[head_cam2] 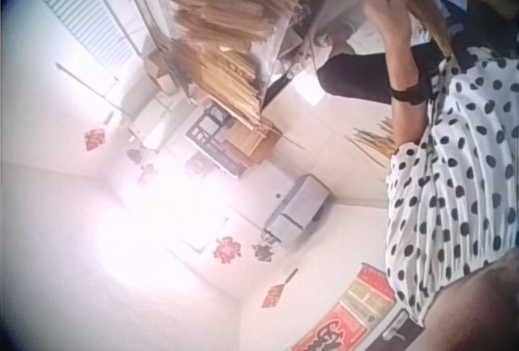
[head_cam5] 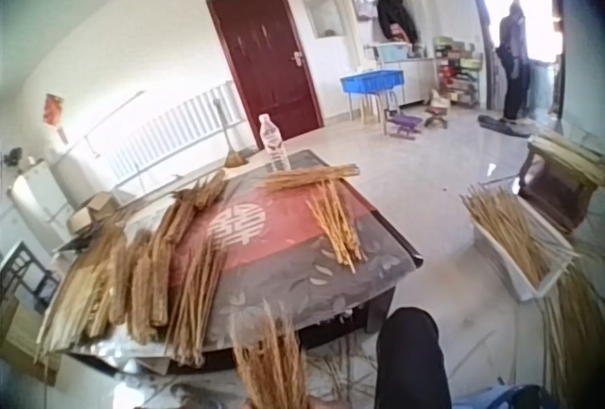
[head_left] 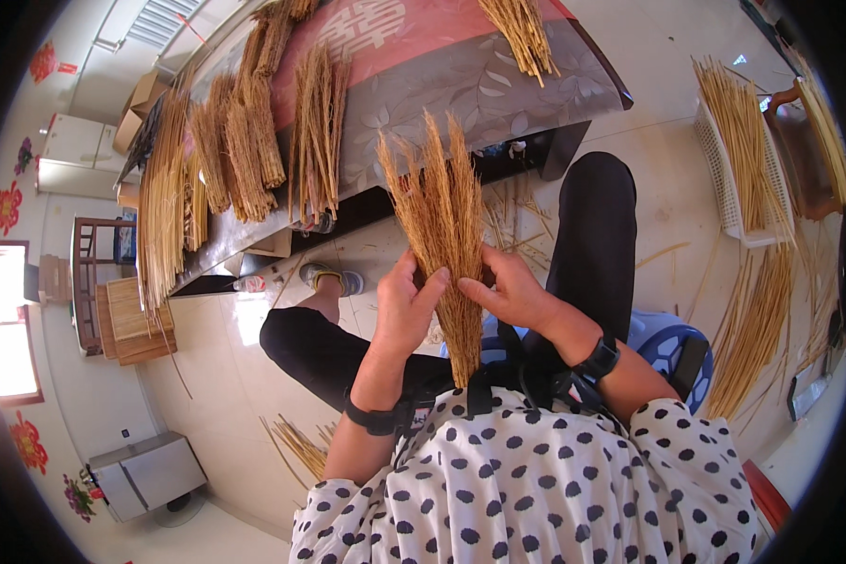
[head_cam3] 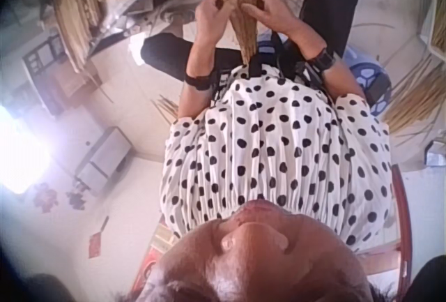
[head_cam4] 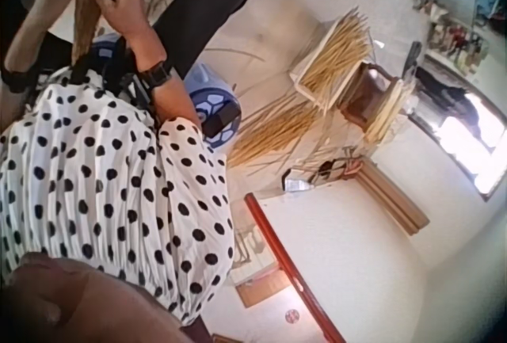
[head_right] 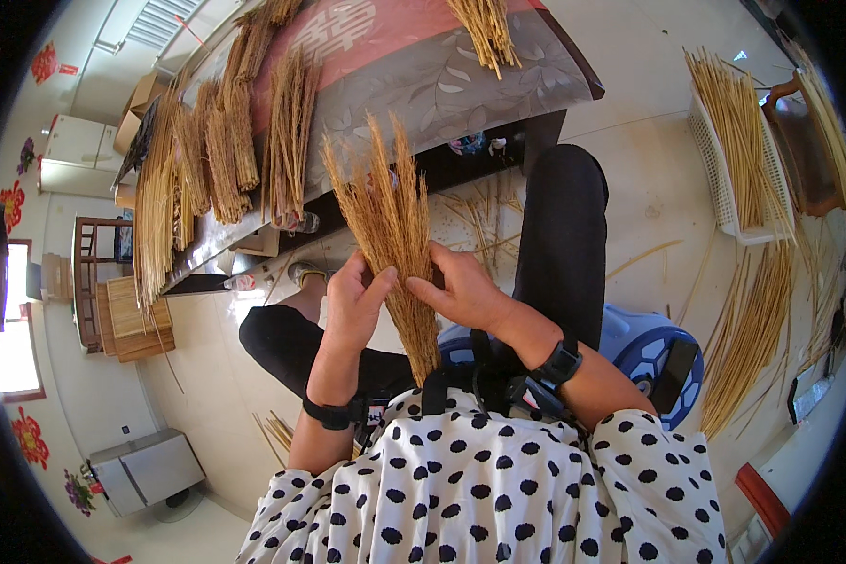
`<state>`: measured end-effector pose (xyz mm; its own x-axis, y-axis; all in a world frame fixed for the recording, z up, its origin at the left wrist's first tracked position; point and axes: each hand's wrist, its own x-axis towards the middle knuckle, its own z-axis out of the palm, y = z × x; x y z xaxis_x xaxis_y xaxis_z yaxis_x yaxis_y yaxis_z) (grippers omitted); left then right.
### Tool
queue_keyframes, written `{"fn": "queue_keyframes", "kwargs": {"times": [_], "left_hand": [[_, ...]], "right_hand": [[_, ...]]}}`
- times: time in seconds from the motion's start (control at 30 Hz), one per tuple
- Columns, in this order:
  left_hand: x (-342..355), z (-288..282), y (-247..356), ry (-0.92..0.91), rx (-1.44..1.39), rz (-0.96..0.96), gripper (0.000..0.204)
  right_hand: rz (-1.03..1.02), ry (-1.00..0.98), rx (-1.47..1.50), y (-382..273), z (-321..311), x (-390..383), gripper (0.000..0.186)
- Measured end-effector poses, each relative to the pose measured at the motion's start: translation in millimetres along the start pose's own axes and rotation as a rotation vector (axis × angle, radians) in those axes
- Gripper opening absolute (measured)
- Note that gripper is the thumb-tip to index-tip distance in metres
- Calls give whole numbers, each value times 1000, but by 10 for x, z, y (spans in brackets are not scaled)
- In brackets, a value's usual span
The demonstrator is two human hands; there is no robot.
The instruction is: Bundling and organizing stalks of straw or grain for workshop processing.
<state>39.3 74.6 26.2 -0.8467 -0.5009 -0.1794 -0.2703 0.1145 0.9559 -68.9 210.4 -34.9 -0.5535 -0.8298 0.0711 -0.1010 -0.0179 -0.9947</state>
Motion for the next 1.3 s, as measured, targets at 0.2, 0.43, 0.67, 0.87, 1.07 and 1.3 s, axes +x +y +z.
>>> {"fn": "queue_keyframes", "kwargs": {"times": [0.2,0.43,0.67,0.87,1.07,1.3], "left_hand": [[6,-80,-100,-45,-118,-55,29],[22,-98,-153,-53,-204,-103,29],[33,-77,-97,-44,-87,-162,34],[39,84,97,76,342,-30,47],[87,74,170,34,363,-64,41],[92,-41,15,-66,101,-56,32]], "right_hand": [[35,-66,51,-38,-12,7,36],[-17,-27,71,-5,33,13,38],[4,33,-67,-34,27,29,48],[56,33,-194,-71,15,27,46],[11,67,-153,-46,17,21,45],[75,18,-43,-91,-6,18,41]]}}
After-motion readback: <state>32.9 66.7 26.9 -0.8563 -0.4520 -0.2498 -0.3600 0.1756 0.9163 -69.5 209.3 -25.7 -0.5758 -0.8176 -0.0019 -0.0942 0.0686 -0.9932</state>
